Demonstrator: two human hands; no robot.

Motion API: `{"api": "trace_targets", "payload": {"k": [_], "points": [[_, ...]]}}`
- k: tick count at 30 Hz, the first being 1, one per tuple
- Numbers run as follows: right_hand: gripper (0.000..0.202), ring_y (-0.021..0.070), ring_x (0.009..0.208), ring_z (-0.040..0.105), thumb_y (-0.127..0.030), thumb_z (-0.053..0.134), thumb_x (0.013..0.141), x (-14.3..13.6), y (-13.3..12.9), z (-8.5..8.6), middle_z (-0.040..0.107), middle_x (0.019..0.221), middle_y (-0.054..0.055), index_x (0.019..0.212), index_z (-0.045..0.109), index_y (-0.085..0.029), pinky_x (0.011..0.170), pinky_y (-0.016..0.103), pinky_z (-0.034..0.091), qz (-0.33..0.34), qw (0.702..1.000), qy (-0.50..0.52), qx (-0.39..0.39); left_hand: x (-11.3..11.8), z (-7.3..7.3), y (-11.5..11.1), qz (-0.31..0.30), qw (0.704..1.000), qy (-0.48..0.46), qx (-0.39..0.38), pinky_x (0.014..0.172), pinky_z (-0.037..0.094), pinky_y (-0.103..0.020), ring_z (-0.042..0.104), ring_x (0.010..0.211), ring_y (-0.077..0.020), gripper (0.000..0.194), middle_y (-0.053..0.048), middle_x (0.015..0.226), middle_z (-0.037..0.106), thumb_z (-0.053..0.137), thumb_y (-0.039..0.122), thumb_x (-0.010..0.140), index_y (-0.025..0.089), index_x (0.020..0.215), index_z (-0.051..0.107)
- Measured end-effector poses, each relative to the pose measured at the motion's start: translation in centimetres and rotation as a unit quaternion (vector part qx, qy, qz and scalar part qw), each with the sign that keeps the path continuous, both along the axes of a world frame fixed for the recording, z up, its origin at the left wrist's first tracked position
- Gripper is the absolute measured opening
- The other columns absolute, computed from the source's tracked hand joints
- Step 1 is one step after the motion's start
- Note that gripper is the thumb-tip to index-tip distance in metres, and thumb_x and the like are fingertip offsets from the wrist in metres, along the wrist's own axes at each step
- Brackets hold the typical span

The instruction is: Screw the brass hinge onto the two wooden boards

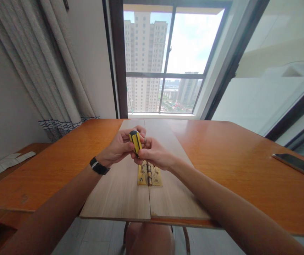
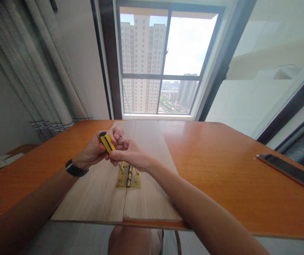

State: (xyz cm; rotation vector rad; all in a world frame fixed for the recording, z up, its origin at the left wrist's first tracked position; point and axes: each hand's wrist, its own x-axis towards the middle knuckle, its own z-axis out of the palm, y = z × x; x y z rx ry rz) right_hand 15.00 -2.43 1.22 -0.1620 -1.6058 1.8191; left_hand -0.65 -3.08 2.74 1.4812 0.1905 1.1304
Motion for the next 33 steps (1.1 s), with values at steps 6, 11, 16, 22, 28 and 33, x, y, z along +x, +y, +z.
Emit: {"api": "trace_targets", "payload": {"k": [6, 11, 16, 22, 28, 33], "points": [[0.043, 0.0097, 0.052, 0.061, -0.052, 0.076, 0.076, 0.0, 0.1, 0.0, 0.066, 0.065, 0.001, 0.078, 0.061, -0.011, 0.053, 0.022, 0.048, 0.024, 0.999, 0.005, 0.024, 0.5, -0.2, 0.0, -0.039, 0.998, -0.026, -0.036, 0.062, 0.057, -0.02, 0.057, 0.076, -0.0102, 0.036, 0.001, 0.089, 0.052, 0.087, 0.03, 0.064, 0.017, 0.082, 0.059], [0.042, 0.011, 0.053, 0.061, -0.054, 0.069, 0.082, 0.1, 0.1, 0.1, 0.064, 0.067, -0.001, 0.087, 0.058, -0.014, 0.054, 0.024, 0.048, 0.058, 0.998, -0.002, 0.012, 0.1, -0.3, -0.3, -0.064, 0.996, -0.011, -0.061, 0.055, 0.057, -0.022, 0.062, 0.083, -0.0174, 0.044, -0.004, 0.093, 0.06, 0.079, 0.052, 0.07, 0.02, 0.097, 0.064], [0.044, 0.012, 0.054, 0.06, -0.056, 0.069, 0.081, 0.2, 0.0, 0.2, 0.062, 0.067, -0.001, 0.085, 0.059, -0.013, 0.053, 0.026, 0.047, 0.086, 0.996, -0.004, -0.015, 0.0, -0.2, -0.2, 0.0, 0.998, -0.041, -0.047, 0.07, 0.057, -0.021, 0.062, 0.082, -0.013, 0.038, -0.004, 0.087, 0.062, 0.082, 0.049, 0.069, 0.017, 0.087, 0.072], [0.051, 0.0126, 0.063, 0.063, -0.059, 0.074, 0.074, 0.2, 0.1, 0.2, 0.067, 0.071, 0.004, 0.087, 0.062, -0.011, 0.063, 0.026, 0.049, 0.043, 0.999, -0.013, 0.014, -0.2, -0.6, 0.6, -0.057, 0.997, -0.043, -0.008, 0.045, 0.051, -0.016, 0.057, 0.059, -0.0069, 0.032, -0.001, 0.087, 0.061, 0.079, 0.046, 0.074, 0.021, 0.091, 0.07], [0.044, 0.0107, 0.063, 0.061, -0.053, 0.079, 0.071, 0.0, 0.1, 0.1, 0.068, 0.072, 0.003, 0.082, 0.065, -0.012, 0.061, 0.024, 0.047, -0.024, 0.999, -0.023, 0.013, 0.2, -0.2, 0.6, -0.036, 0.998, -0.057, -0.019, 0.05, 0.054, -0.017, 0.057, 0.063, -0.008, 0.037, 0.001, 0.083, 0.057, 0.086, 0.04, 0.065, 0.018, 0.083, 0.063], [0.045, 0.0098, 0.057, 0.057, -0.055, 0.072, 0.078, 0.0, 0.0, 0.2, 0.063, 0.067, 0.001, 0.076, 0.062, -0.011, 0.059, 0.025, 0.043, 0.017, 1.0, -0.013, -0.003, 0.4, -0.2, 0.2, -0.047, 0.995, -0.074, -0.041, 0.056, 0.053, -0.015, 0.055, 0.066, -0.0072, 0.039, 0.003, 0.078, 0.054, 0.087, 0.039, 0.064, 0.019, 0.086, 0.063]]}}
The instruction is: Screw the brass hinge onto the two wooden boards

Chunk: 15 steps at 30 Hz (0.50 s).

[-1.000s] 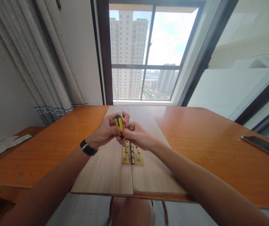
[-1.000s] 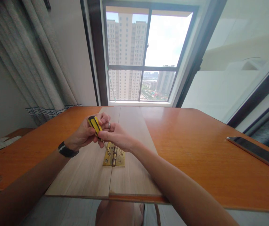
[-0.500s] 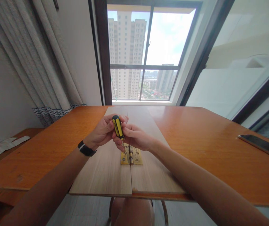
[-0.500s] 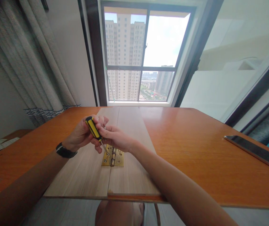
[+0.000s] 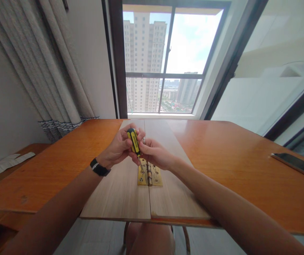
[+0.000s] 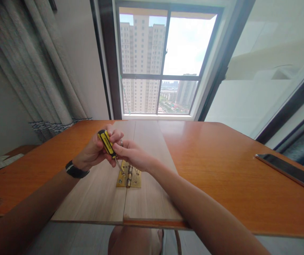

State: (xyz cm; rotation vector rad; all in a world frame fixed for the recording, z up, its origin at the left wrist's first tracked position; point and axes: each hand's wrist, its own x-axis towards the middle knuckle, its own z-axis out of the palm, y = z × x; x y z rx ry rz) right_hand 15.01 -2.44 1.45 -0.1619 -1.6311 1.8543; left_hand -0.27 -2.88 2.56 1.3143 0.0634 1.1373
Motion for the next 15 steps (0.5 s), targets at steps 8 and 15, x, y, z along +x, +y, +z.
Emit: {"api": "trace_targets", "payload": {"k": [8, 15], "points": [[0.049, 0.0086, 0.055, 0.052, -0.056, 0.073, 0.078, 0.27, -0.26, 0.16, 0.058, 0.068, 0.0, 0.09, 0.06, -0.01, 0.053, 0.023, 0.034, 0.059, 0.997, -0.01, -0.042, -0.1, 0.41, -0.56, 0.055, 0.998, 0.028, -0.004, 0.064, 0.053, -0.019, 0.055, 0.071, -0.0102, 0.039, -0.001, 0.073, 0.056, 0.081, 0.052, 0.068, 0.015, 0.076, 0.071], [0.052, 0.011, 0.062, 0.058, -0.054, 0.081, 0.067, 0.27, -0.08, 0.07, 0.068, 0.075, 0.004, 0.088, 0.063, -0.011, 0.06, 0.025, 0.044, 0.009, 1.0, -0.017, 0.006, -0.29, -0.18, 0.09, 0.008, 0.999, 0.037, 0.034, 0.038, 0.047, -0.015, 0.052, 0.052, -0.0064, 0.041, 0.001, 0.08, 0.055, 0.078, 0.055, 0.07, 0.019, 0.086, 0.067]]}}
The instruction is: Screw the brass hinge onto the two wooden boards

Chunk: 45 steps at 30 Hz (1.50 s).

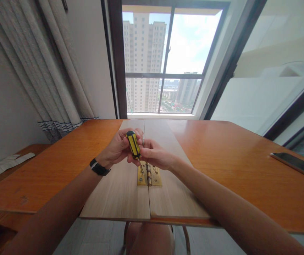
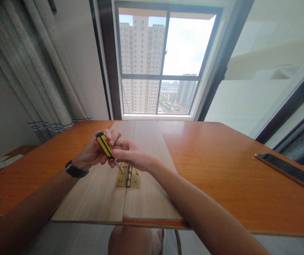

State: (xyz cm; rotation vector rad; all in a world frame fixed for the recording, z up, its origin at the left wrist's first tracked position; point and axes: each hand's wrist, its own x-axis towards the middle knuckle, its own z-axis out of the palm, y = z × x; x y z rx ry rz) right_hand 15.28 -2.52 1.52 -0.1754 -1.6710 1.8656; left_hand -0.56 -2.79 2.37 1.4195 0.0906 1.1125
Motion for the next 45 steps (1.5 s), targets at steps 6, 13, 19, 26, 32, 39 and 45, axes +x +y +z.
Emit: {"api": "trace_targets", "payload": {"k": [6, 13, 19, 26, 32, 39, 45], "points": [[0.036, 0.0091, 0.063, 0.057, -0.041, 0.082, 0.071, -0.3, 0.0, -0.3, 0.066, 0.074, 0.003, 0.085, 0.066, -0.011, 0.058, 0.021, 0.043, -0.093, 0.995, -0.016, 0.041, 0.1, 0.1, 0.5, 0.038, 0.999, -0.033, -0.003, 0.035, 0.046, -0.012, 0.045, 0.045, -0.0017, 0.047, 0.005, 0.08, 0.05, 0.086, 0.044, 0.063, 0.019, 0.082, 0.052], [0.041, 0.0102, 0.058, 0.06, -0.05, 0.073, 0.079, 0.2, 0.6, -0.5, 0.068, 0.073, 0.003, 0.089, 0.067, -0.011, 0.06, 0.024, 0.047, -0.025, 0.998, -0.004, 0.056, 0.4, 0.3, -0.3, -0.004, 0.999, -0.014, -0.053, 0.041, 0.057, -0.02, 0.049, 0.046, -0.0026, 0.048, 0.003, 0.085, 0.057, 0.076, 0.055, 0.073, 0.02, 0.101, 0.06], [0.048, 0.0115, 0.06, 0.064, -0.058, 0.069, 0.08, 0.5, 0.9, -0.2, 0.069, 0.076, 0.006, 0.084, 0.065, -0.01, 0.061, 0.025, 0.049, 0.016, 0.999, -0.013, 0.045, 0.2, -0.1, -0.2, 0.004, 0.998, -0.007, -0.068, 0.038, 0.055, -0.02, 0.051, 0.04, -0.0024, 0.041, 0.001, 0.087, 0.061, 0.073, 0.048, 0.079, 0.017, 0.105, 0.064], [0.048, 0.0122, 0.065, 0.065, -0.052, 0.08, 0.071, 0.3, 0.7, -0.3, 0.069, 0.078, 0.006, 0.087, 0.061, -0.011, 0.064, 0.025, 0.049, 0.0, 1.0, 0.0, 0.015, 0.1, -0.2, 0.1, 0.005, 0.999, -0.006, -0.032, 0.039, 0.056, -0.021, 0.056, 0.042, -0.0056, 0.039, 0.003, 0.082, 0.061, 0.079, 0.044, 0.074, 0.018, 0.094, 0.058], [0.031, 0.0087, 0.062, 0.061, -0.033, 0.081, 0.075, 0.2, 0.7, -0.4, 0.067, 0.075, 0.002, 0.086, 0.062, -0.012, 0.062, 0.021, 0.047, -0.086, 0.996, -0.022, 0.025, 0.7, 0.2, -0.1, 0.058, 0.997, -0.036, -0.024, 0.036, 0.048, -0.012, 0.051, 0.044, -0.0017, 0.044, 0.006, 0.082, 0.054, 0.084, 0.038, 0.068, 0.019, 0.087, 0.05], [0.041, 0.0101, 0.061, 0.065, -0.048, 0.074, 0.079, 0.5, 1.1, -0.4, 0.071, 0.08, 0.005, 0.093, 0.065, -0.01, 0.06, 0.022, 0.049, 0.003, 0.999, -0.007, 0.033, 0.4, 0.6, -0.3, 0.005, 0.996, -0.032, -0.084, 0.032, 0.047, -0.016, 0.047, 0.045, -0.0031, 0.049, 0.001, 0.085, 0.054, 0.069, 0.059, 0.078, 0.017, 0.102, 0.063], [0.04, 0.0112, 0.064, 0.067, -0.047, 0.071, 0.083, 0.6, 1.1, -0.4, 0.072, 0.084, 0.007, 0.099, 0.065, -0.01, 0.06, 0.022, 0.048, 0.056, 0.998, 0.004, 0.025, 0.2, 0.4, -0.2, 0.037, 0.996, -0.025, -0.081, 0.037, 0.049, -0.015, 0.045, 0.05, -0.004, 0.039, 0.0, 0.079, 0.054, 0.075, 0.05, 0.076, 0.014, 0.091, 0.068]]}}
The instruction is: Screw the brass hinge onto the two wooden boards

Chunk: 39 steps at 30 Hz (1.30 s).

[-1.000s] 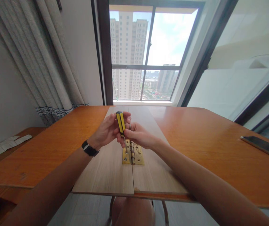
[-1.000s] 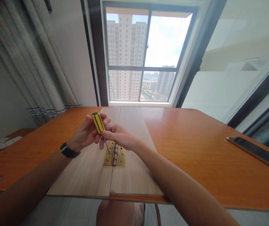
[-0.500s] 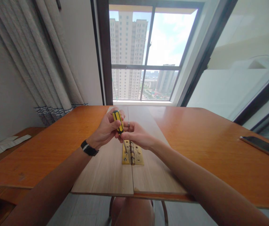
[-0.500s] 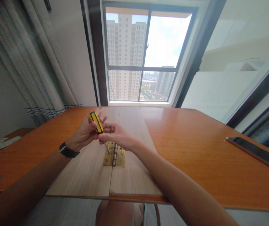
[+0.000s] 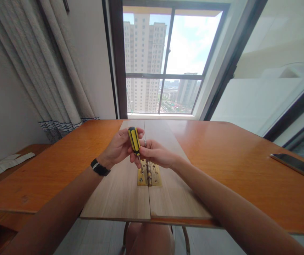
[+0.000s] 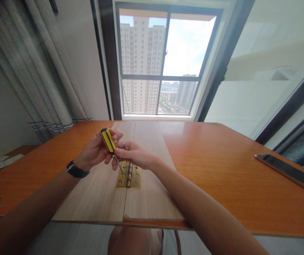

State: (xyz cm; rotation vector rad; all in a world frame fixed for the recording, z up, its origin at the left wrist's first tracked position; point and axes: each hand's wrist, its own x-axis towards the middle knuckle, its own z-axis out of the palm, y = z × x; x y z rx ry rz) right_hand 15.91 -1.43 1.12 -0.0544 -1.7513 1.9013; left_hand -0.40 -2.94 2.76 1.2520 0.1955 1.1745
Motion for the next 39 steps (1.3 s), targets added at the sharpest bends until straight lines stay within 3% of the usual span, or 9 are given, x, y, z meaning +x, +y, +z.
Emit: {"api": "trace_targets", "payload": {"k": [3, 11, 16, 22, 27, 30, 33, 36, 39], "points": [[0.039, 0.0119, 0.066, 0.068, -0.047, 0.07, 0.084, 0.1, -0.03, 0.06, 0.073, 0.086, 0.008, 0.099, 0.064, -0.011, 0.065, 0.023, 0.05, -0.001, 1.0, -0.004, -0.01, -0.11, -0.3, 0.24, 0.011, 0.999, 0.004, 0.032, 0.038, 0.049, -0.015, 0.046, 0.051, -0.0045, 0.042, 0.002, 0.076, 0.051, 0.078, 0.053, 0.072, 0.015, 0.085, 0.066], [0.034, 0.0102, 0.065, 0.067, -0.037, 0.083, 0.072, 0.11, -0.29, 0.12, 0.07, 0.081, 0.003, 0.086, 0.066, -0.011, 0.062, 0.021, 0.048, -0.093, 0.995, -0.017, -0.002, -0.02, -0.12, 0.25, -0.017, 0.998, -0.012, 0.058, 0.036, 0.05, -0.016, 0.051, 0.056, -0.0073, 0.04, 0.003, 0.079, 0.047, 0.082, 0.049, 0.067, 0.019, 0.082, 0.059], [0.036, 0.0112, 0.065, 0.067, -0.044, 0.078, 0.076, -0.03, -0.15, -0.09, 0.07, 0.078, 0.004, 0.084, 0.068, -0.011, 0.066, 0.024, 0.05, -0.075, 0.997, -0.002, 0.027, -0.21, -0.2, -0.06, -0.036, 0.998, 0.007, 0.057, 0.043, 0.054, -0.017, 0.057, 0.065, -0.0097, 0.042, -0.002, 0.088, 0.056, 0.078, 0.05, 0.073, 0.019, 0.101, 0.067], [0.04, 0.0102, 0.065, 0.064, -0.047, 0.075, 0.079, -0.03, -0.21, -0.04, 0.071, 0.08, 0.006, 0.088, 0.069, -0.009, 0.066, 0.023, 0.049, -0.041, 0.999, -0.008, 0.019, -0.68, -0.19, 0.08, -0.077, 0.994, 0.012, 0.072, 0.045, 0.061, -0.026, 0.06, 0.066, -0.0128, 0.033, 0.001, 0.082, 0.053, 0.081, 0.044, 0.07, 0.02, 0.089, 0.068], [0.045, 0.0119, 0.069, 0.066, -0.047, 0.081, 0.071, 0.02, -0.56, 0.28, 0.073, 0.084, 0.007, 0.092, 0.068, -0.01, 0.07, 0.025, 0.05, -0.037, 0.999, -0.015, -0.006, -0.47, -0.11, 0.47, -0.085, 0.994, -0.008, 0.065, 0.039, 0.056, -0.019, 0.057, 0.064, -0.011, 0.032, 0.002, 0.08, 0.05, 0.085, 0.033, 0.068, 0.02, 0.086, 0.063], [0.041, 0.0107, 0.066, 0.066, -0.039, 0.087, 0.064, -0.16, -0.69, 0.27, 0.072, 0.082, 0.004, 0.089, 0.069, -0.011, 0.068, 0.024, 0.05, -0.096, 0.995, -0.017, -0.006, -0.42, -0.22, 0.77, -0.057, 0.996, -0.013, 0.066, 0.037, 0.052, -0.014, 0.057, 0.061, -0.0094, 0.035, 0.003, 0.079, 0.051, 0.087, 0.03, 0.064, 0.018, 0.083, 0.06], [0.032, 0.0102, 0.062, 0.065, -0.036, 0.085, 0.068, -0.26, -0.73, 0.21, 0.072, 0.078, 0.004, 0.082, 0.068, -0.011, 0.066, 0.024, 0.051, -0.143, 0.989, -0.023, 0.008, -0.35, -0.18, 0.63, -0.043, 0.997, -0.011, 0.068, 0.038, 0.052, -0.015, 0.057, 0.059, -0.0086, 0.038, 0.002, 0.08, 0.053, 0.085, 0.039, 0.066, 0.018, 0.086, 0.062], [0.034, 0.0118, 0.063, 0.065, -0.042, 0.081, 0.072, -0.14, -0.6, 0.2, 0.072, 0.077, 0.005, 0.08, 0.069, -0.011, 0.067, 0.026, 0.052, -0.133, 0.99, -0.018, 0.034, -0.31, 0.03, 0.12, -0.054, 0.997, 0.012, 0.045, 0.041, 0.055, -0.02, 0.057, 0.054, -0.0081, 0.046, 0.001, 0.083, 0.056, 0.076, 0.055, 0.072, 0.018, 0.097, 0.065], [0.038, 0.012, 0.065, 0.065, -0.047, 0.077, 0.076, 0.0, -0.38, 0.19, 0.072, 0.078, 0.005, 0.082, 0.069, -0.011, 0.069, 0.027, 0.052, -0.105, 0.993, -0.014, 0.051, -0.42, 0.08, -0.18, -0.052, 0.998, 0.027, 0.021, 0.042, 0.056, -0.022, 0.058, 0.054, -0.0085, 0.047, 0.0, 0.083, 0.057, 0.072, 0.057, 0.075, 0.018, 0.101, 0.067]]}}
